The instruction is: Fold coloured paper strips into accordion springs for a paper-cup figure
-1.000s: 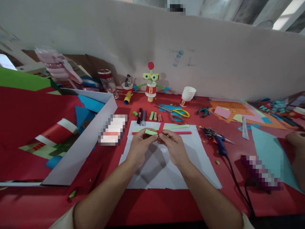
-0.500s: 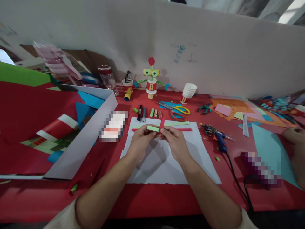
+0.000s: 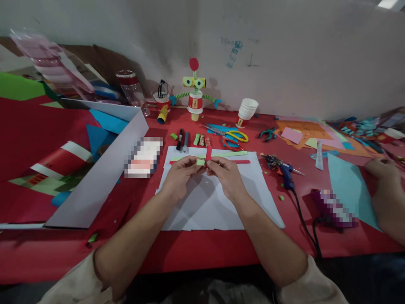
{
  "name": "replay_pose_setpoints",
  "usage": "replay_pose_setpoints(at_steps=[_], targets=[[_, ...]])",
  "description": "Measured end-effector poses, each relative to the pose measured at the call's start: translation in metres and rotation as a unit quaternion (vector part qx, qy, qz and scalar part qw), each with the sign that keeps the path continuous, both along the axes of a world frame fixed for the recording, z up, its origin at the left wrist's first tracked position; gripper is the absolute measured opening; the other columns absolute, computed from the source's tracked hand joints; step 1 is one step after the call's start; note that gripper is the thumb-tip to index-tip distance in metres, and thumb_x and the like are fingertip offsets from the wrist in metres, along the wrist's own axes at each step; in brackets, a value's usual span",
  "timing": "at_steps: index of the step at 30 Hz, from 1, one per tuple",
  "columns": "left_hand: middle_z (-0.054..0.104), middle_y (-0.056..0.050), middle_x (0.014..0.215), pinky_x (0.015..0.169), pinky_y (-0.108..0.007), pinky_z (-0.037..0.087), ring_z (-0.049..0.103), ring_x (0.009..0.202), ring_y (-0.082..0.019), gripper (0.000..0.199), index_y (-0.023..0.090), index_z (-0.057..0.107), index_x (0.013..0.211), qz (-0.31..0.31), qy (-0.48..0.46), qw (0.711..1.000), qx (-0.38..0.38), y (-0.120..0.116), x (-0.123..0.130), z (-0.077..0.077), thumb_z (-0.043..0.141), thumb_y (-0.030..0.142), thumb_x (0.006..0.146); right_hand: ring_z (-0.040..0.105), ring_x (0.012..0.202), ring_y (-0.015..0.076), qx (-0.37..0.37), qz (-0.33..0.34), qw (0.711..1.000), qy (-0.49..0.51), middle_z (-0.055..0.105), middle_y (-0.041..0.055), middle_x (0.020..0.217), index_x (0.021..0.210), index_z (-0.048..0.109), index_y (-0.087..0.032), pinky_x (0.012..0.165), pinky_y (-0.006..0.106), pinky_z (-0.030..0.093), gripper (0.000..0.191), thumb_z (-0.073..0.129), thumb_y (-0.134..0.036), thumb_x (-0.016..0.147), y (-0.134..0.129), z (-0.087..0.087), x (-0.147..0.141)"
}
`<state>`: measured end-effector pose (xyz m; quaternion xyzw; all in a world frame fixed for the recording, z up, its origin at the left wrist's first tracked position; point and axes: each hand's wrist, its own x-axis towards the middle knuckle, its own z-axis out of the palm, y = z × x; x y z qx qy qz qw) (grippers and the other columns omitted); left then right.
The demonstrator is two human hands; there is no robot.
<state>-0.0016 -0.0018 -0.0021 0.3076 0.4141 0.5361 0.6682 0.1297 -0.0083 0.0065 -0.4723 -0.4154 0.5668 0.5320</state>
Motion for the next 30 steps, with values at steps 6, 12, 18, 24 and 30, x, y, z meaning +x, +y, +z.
replay_pose_setpoints(at_steps=[6,12,18,24,30], targets=[[0.065,0.001,0.067,0.072,-0.029,0.050,0.061,0.063,-0.013,0.020,0.017,0.065,0.069,-0.004,-0.008,1.000,-0.010,0.0006,0.0000,-0.0006,0.077,0.014,0.053,0.054,0.055,0.0106,0.019,0.000,1.000,-0.014,0.060,-0.0027,0.056,0.070,0.069,-0.018,0.061,0.027,0.046,0.010,0.067,-0.027,0.068,-0.0019,0.0010,-0.0008],[0.065,0.001,0.068,0.073,-0.027,0.049,0.061,0.062,-0.010,0.018,0.017,0.066,0.068,-0.014,-0.021,1.000,-0.004,0.0003,-0.0007,-0.0021,0.077,0.014,0.055,0.055,0.056,0.0117,0.030,-0.005,0.999,-0.028,0.061,-0.0024,0.057,0.071,0.068,-0.018,0.061,0.027,0.046,0.009,0.066,-0.027,0.069,-0.0028,-0.0003,-0.0016],[0.063,0.001,0.066,0.069,-0.026,0.049,0.059,0.062,-0.011,0.019,0.017,0.067,0.068,-0.019,-0.011,1.000,0.014,0.0000,-0.0006,-0.0026,0.080,0.021,0.056,0.056,0.056,0.0126,0.040,-0.015,0.998,-0.045,0.061,-0.0019,0.061,0.071,0.068,-0.019,0.060,0.027,0.046,0.009,0.065,-0.027,0.070,-0.0038,-0.0025,-0.0026],[0.061,0.002,0.062,0.068,-0.027,0.047,0.056,0.059,-0.011,0.021,0.017,0.065,0.066,-0.014,0.006,1.000,0.007,-0.0022,0.0015,0.0020,0.081,0.024,0.054,0.056,0.056,0.0128,0.050,-0.022,0.998,-0.039,0.063,-0.0018,0.064,0.075,0.069,-0.020,0.058,0.027,0.046,0.012,0.068,-0.029,0.068,-0.0035,-0.0063,-0.0040],[0.059,0.003,0.059,0.066,-0.027,0.046,0.055,0.057,-0.010,0.018,0.017,0.063,0.064,0.012,0.001,1.000,0.024,-0.0049,0.0066,0.0022,0.078,0.021,0.057,0.057,0.058,0.0139,0.062,-0.033,0.996,-0.051,0.061,-0.0013,0.064,0.075,0.070,-0.021,0.059,0.029,0.048,0.009,0.066,-0.029,0.071,-0.0078,-0.0060,-0.0063]])
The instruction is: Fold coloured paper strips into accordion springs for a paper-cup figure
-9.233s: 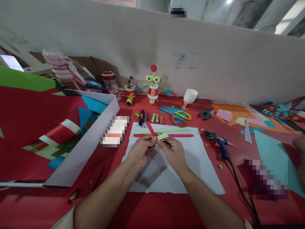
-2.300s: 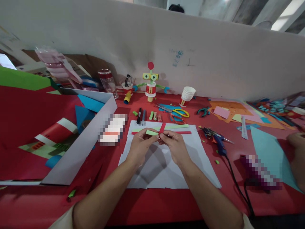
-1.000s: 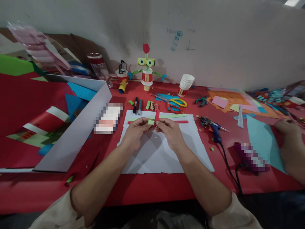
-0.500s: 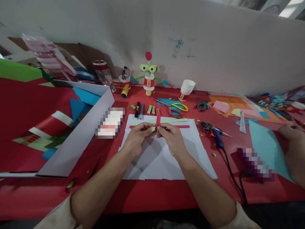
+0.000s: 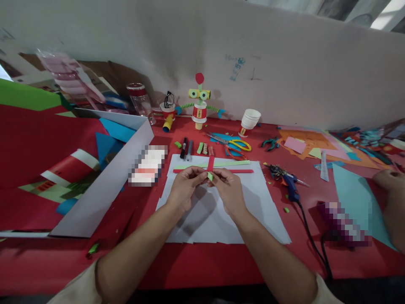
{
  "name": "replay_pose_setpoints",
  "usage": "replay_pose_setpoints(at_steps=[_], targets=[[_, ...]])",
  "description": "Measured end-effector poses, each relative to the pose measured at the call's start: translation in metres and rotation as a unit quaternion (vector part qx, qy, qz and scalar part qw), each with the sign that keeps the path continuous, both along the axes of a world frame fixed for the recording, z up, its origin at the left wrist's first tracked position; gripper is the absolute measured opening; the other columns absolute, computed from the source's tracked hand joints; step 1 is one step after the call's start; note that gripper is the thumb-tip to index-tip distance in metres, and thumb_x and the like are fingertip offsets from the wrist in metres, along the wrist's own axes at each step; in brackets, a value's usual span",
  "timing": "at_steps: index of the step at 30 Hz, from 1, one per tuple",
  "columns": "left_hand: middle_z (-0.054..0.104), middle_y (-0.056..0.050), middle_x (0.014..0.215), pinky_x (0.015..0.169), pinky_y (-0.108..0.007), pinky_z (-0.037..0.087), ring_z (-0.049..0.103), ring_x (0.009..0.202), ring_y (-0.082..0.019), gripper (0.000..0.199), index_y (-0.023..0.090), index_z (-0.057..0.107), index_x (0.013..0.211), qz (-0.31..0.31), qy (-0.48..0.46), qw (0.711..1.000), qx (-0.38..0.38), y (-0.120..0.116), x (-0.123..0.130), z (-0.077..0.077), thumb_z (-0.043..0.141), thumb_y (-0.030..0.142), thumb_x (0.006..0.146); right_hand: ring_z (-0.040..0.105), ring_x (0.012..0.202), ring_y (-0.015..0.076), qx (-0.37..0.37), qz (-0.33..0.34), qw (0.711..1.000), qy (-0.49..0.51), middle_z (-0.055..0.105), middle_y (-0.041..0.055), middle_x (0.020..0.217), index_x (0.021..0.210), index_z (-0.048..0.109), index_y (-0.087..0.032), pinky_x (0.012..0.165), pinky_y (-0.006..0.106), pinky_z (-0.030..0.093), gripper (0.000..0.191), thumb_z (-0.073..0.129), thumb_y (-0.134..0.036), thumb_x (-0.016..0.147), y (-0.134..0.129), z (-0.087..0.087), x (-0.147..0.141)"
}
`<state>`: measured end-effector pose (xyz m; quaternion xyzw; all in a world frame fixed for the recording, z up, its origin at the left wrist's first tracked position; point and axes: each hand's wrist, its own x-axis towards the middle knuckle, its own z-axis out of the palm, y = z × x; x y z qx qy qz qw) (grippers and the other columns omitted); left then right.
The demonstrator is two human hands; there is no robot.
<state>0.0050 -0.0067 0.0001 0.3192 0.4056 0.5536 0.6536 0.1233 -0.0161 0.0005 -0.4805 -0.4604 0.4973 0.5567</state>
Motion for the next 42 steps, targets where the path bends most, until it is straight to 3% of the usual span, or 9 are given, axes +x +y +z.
replay_pose_setpoints(at_steps=[10,15,20,25,31,36,42], targets=[[0.061,0.002,0.061,0.067,-0.027,0.046,0.057,0.061,-0.011,0.016,0.017,0.064,0.065,0.014,0.020,1.000,0.009,0.002,-0.001,-0.002,0.078,0.023,0.058,0.059,0.062,0.0132,0.015,0.019,0.999,-0.029,0.058,0.0002,0.079,0.082,0.073,-0.025,0.067,0.033,0.051,0.014,0.061,-0.025,0.074,0.003,0.001,0.004],[0.061,0.002,0.065,0.068,-0.025,0.045,0.057,0.063,-0.010,0.017,0.017,0.064,0.069,0.046,0.020,0.999,0.018,0.003,-0.001,0.001,0.077,0.022,0.061,0.060,0.077,0.0153,0.023,0.063,0.998,-0.003,0.059,0.0003,0.084,0.082,0.071,-0.022,0.074,0.030,0.050,0.014,0.068,-0.022,0.068,0.000,0.003,0.003],[0.063,0.002,0.067,0.069,-0.025,0.045,0.058,0.065,-0.010,0.018,0.017,0.063,0.073,0.052,-0.002,0.998,0.018,0.001,0.001,0.004,0.077,0.020,0.061,0.062,0.065,0.0140,-0.018,-0.004,0.998,0.061,0.065,-0.0014,0.073,0.093,0.065,-0.020,0.071,0.032,0.051,0.025,0.070,-0.031,0.071,0.000,0.001,-0.003],[0.069,-0.001,0.077,0.075,-0.027,0.046,0.061,0.072,-0.012,0.026,0.017,0.070,0.085,0.034,-0.036,0.999,-0.021,-0.001,0.001,0.007,0.077,0.019,0.061,0.062,0.065,0.0130,0.007,-0.019,0.998,0.065,0.064,-0.0030,0.068,0.078,0.062,-0.020,0.070,0.030,0.053,0.012,0.068,-0.028,0.072,0.000,0.001,-0.003],[0.068,-0.002,0.066,0.073,-0.027,0.046,0.060,0.065,-0.012,0.016,0.013,0.072,0.071,0.005,-0.025,0.999,-0.031,0.000,-0.002,0.009,0.078,0.023,0.060,0.062,0.064,0.0128,-0.001,0.008,0.997,0.071,0.064,-0.0033,0.066,0.074,0.062,-0.019,0.070,0.030,0.052,0.010,0.068,-0.027,0.072,-0.001,0.002,-0.001],[0.069,-0.002,0.070,0.074,-0.026,0.047,0.061,0.068,-0.012,0.020,0.015,0.072,0.073,0.042,-0.040,0.997,-0.060,0.002,-0.001,0.007,0.081,0.022,0.057,0.060,0.062,0.0105,-0.030,0.007,0.995,0.100,0.061,-0.0044,0.063,0.066,0.060,-0.017,0.070,0.027,0.050,0.017,0.072,-0.029,0.068,0.001,0.003,-0.001],[0.068,0.000,0.068,0.072,-0.025,0.046,0.060,0.065,-0.010,0.020,0.016,0.072,0.075,0.031,-0.059,0.996,-0.062,0.002,0.000,0.006,0.081,0.020,0.057,0.059,0.059,0.0102,-0.045,-0.020,0.992,0.115,0.060,-0.0055,0.060,0.064,0.057,-0.018,0.069,0.027,0.050,0.022,0.076,-0.029,0.062,0.003,0.005,-0.001]])
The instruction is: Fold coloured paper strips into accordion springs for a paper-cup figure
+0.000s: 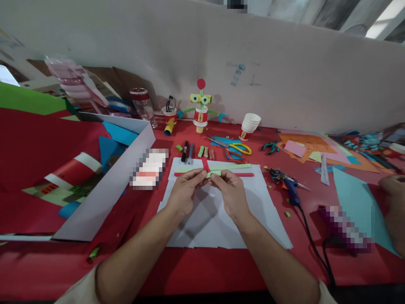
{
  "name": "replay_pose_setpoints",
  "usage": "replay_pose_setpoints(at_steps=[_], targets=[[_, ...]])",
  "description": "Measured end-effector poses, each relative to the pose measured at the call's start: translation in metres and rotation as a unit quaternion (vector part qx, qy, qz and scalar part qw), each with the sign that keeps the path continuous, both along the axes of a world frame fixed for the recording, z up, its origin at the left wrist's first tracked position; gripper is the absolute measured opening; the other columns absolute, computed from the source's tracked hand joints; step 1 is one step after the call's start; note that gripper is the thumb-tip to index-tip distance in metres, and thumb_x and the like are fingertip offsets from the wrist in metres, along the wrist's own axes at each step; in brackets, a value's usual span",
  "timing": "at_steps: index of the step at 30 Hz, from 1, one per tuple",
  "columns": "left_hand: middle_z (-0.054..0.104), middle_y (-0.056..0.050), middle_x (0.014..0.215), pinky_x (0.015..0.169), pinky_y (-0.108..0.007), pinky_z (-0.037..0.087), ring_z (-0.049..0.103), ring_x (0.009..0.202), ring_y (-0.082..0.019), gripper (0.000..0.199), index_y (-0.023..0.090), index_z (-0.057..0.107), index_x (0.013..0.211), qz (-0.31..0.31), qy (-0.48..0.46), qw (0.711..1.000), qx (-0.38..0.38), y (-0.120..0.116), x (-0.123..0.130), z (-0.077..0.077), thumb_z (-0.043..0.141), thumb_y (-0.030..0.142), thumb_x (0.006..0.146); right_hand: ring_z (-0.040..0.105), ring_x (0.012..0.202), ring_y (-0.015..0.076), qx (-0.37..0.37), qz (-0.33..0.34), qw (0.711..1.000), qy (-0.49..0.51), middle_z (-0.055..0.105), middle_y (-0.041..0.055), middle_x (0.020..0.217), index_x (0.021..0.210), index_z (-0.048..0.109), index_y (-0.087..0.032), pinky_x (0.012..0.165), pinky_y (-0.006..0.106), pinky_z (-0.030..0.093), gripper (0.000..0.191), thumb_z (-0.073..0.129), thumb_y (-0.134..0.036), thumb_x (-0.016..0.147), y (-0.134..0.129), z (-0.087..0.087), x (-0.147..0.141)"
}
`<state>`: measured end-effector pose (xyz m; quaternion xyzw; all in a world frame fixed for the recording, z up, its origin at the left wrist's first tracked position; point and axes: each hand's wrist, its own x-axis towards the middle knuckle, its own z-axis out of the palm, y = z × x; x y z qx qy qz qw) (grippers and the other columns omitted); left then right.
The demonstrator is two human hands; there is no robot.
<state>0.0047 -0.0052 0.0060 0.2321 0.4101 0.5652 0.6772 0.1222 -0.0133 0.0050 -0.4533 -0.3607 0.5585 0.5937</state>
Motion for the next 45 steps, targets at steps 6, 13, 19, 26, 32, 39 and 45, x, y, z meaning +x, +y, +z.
replay_pose_setpoints(at_steps=[6,13,19,26,32,39,45], targets=[[0.071,-0.004,0.079,0.078,-0.025,0.043,0.062,0.075,-0.012,0.019,0.016,0.072,0.081,-0.109,0.047,0.992,0.045,0.001,-0.008,-0.001,0.078,0.023,0.064,0.061,0.060,0.0131,0.017,0.002,0.999,-0.038,0.060,-0.0056,0.057,0.064,0.054,-0.019,0.065,0.028,0.050,0.021,0.073,-0.028,0.063,0.001,0.000,0.003],[0.069,-0.002,0.075,0.077,-0.025,0.044,0.061,0.071,-0.012,0.015,0.017,0.071,0.076,-0.126,0.066,0.988,0.059,0.003,-0.010,-0.003,0.077,0.025,0.064,0.058,0.057,0.0135,0.037,0.011,0.995,-0.090,0.060,-0.0040,0.057,0.066,0.053,-0.019,0.060,0.028,0.048,0.020,0.070,-0.030,0.068,-0.001,-0.001,0.003],[0.063,-0.001,0.066,0.070,-0.026,0.046,0.057,0.065,-0.011,0.020,0.015,0.068,0.067,-0.120,0.007,0.993,-0.015,0.007,-0.017,0.001,0.082,0.024,0.056,0.056,0.067,0.0114,0.106,0.026,0.966,-0.235,0.058,0.0003,0.089,0.098,0.060,-0.023,0.062,0.025,0.047,0.032,0.072,-0.028,0.068,-0.004,0.002,0.007],[0.056,0.001,0.056,0.074,-0.026,0.046,0.053,0.059,-0.009,0.017,0.012,0.063,0.055,-0.168,-0.049,0.984,-0.043,0.008,-0.019,-0.001,0.080,0.009,0.053,0.054,0.068,0.0117,0.194,0.067,0.937,-0.282,0.049,0.0013,0.090,0.085,0.066,-0.024,0.064,0.027,0.048,0.013,0.069,-0.023,0.073,-0.001,-0.001,0.009],[0.061,0.000,0.065,0.077,-0.029,0.048,0.056,0.063,-0.009,0.023,0.014,0.067,0.076,-0.227,-0.125,0.965,-0.051,0.007,-0.019,-0.003,0.081,0.014,0.057,0.052,0.080,0.0178,0.251,0.016,0.905,-0.342,0.049,0.0024,0.087,0.083,0.068,-0.025,0.074,0.034,0.046,0.012,0.063,-0.017,0.076,-0.004,0.004,0.010],[0.056,0.005,0.063,0.078,-0.027,0.048,0.056,0.063,-0.008,0.026,0.016,0.063,0.084,-0.221,-0.140,0.965,0.004,0.004,-0.017,-0.002,0.077,0.009,0.063,0.049,0.087,0.0208,0.295,0.005,0.875,-0.383,0.050,0.0035,0.086,0.083,0.068,-0.024,0.078,0.036,0.042,0.015,0.061,-0.012,0.076,-0.002,0.001,0.013],[0.056,0.005,0.060,0.069,-0.022,0.048,0.054,0.057,-0.006,0.031,0.015,0.057,0.075,-0.163,-0.132,0.978,0.003,0.002,-0.011,-0.002,0.075,0.000,0.055,0.050,0.087,0.0205,0.285,0.024,0.882,-0.375,0.050,0.0032,0.088,0.084,0.066,-0.025,0.077,0.035,0.044,0.016,0.060,-0.013,0.076,-0.002,-0.002,0.012]])
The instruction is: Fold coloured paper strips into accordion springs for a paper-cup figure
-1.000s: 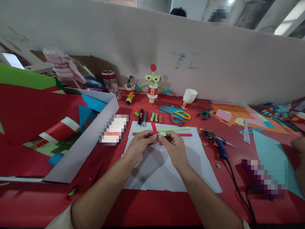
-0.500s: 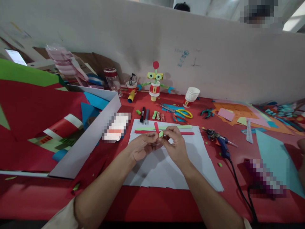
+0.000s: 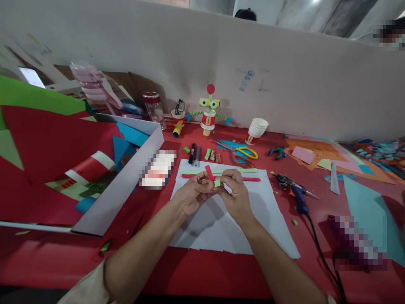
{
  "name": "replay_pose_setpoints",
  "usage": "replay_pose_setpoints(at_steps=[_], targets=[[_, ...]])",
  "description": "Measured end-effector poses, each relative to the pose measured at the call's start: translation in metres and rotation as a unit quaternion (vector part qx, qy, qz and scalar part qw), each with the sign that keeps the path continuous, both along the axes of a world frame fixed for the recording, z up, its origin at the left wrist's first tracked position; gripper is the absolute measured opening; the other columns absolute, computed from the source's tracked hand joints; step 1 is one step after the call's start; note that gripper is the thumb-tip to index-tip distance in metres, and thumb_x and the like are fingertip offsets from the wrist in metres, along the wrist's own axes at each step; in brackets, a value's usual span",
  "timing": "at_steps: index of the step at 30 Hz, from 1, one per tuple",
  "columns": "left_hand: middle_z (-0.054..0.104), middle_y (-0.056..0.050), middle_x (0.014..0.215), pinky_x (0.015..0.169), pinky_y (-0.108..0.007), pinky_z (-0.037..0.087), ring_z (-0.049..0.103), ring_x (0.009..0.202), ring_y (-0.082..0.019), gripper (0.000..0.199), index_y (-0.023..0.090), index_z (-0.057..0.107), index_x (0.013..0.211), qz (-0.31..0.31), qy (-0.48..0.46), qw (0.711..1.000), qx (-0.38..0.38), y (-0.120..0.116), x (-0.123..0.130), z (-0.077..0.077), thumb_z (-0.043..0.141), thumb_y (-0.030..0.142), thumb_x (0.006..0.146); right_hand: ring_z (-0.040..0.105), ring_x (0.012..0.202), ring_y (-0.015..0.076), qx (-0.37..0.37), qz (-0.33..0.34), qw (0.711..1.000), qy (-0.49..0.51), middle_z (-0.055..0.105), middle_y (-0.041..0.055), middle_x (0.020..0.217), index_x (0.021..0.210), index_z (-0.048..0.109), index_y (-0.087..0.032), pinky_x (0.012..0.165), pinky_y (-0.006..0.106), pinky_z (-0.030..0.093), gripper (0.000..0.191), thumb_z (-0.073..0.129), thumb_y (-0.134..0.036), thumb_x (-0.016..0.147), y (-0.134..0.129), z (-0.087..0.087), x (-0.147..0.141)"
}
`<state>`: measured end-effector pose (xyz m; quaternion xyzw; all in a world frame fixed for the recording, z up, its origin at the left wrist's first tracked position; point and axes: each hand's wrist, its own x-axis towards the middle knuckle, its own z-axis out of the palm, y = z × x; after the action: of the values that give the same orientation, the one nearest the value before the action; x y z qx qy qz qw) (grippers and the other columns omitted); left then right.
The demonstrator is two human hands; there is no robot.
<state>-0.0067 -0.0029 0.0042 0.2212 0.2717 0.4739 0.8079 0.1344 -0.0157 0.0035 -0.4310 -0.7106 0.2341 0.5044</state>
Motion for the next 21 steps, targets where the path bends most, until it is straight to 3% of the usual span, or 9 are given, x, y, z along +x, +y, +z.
replay_pose_setpoints(at_steps=[14,21], targets=[[0.049,0.007,0.053,0.055,-0.020,0.042,0.047,0.050,-0.005,0.031,0.016,0.051,0.062,0.023,0.024,0.999,0.003,-0.0010,-0.0001,0.0037,0.075,0.001,0.050,0.054,0.086,0.0195,0.029,0.010,0.999,0.021,0.055,0.0041,0.092,0.090,0.064,-0.026,0.073,0.033,0.046,0.017,0.061,-0.014,0.079,-0.0050,0.0000,-0.0030],[0.049,0.007,0.052,0.056,-0.021,0.043,0.048,0.050,-0.005,0.033,0.017,0.047,0.059,0.019,0.017,1.000,0.006,-0.0007,0.0001,0.0041,0.074,0.000,0.050,0.054,0.083,0.0189,0.017,0.016,0.999,0.029,0.056,0.0044,0.093,0.090,0.064,-0.026,0.071,0.033,0.047,0.012,0.062,-0.019,0.080,-0.0059,-0.0009,-0.0030]])
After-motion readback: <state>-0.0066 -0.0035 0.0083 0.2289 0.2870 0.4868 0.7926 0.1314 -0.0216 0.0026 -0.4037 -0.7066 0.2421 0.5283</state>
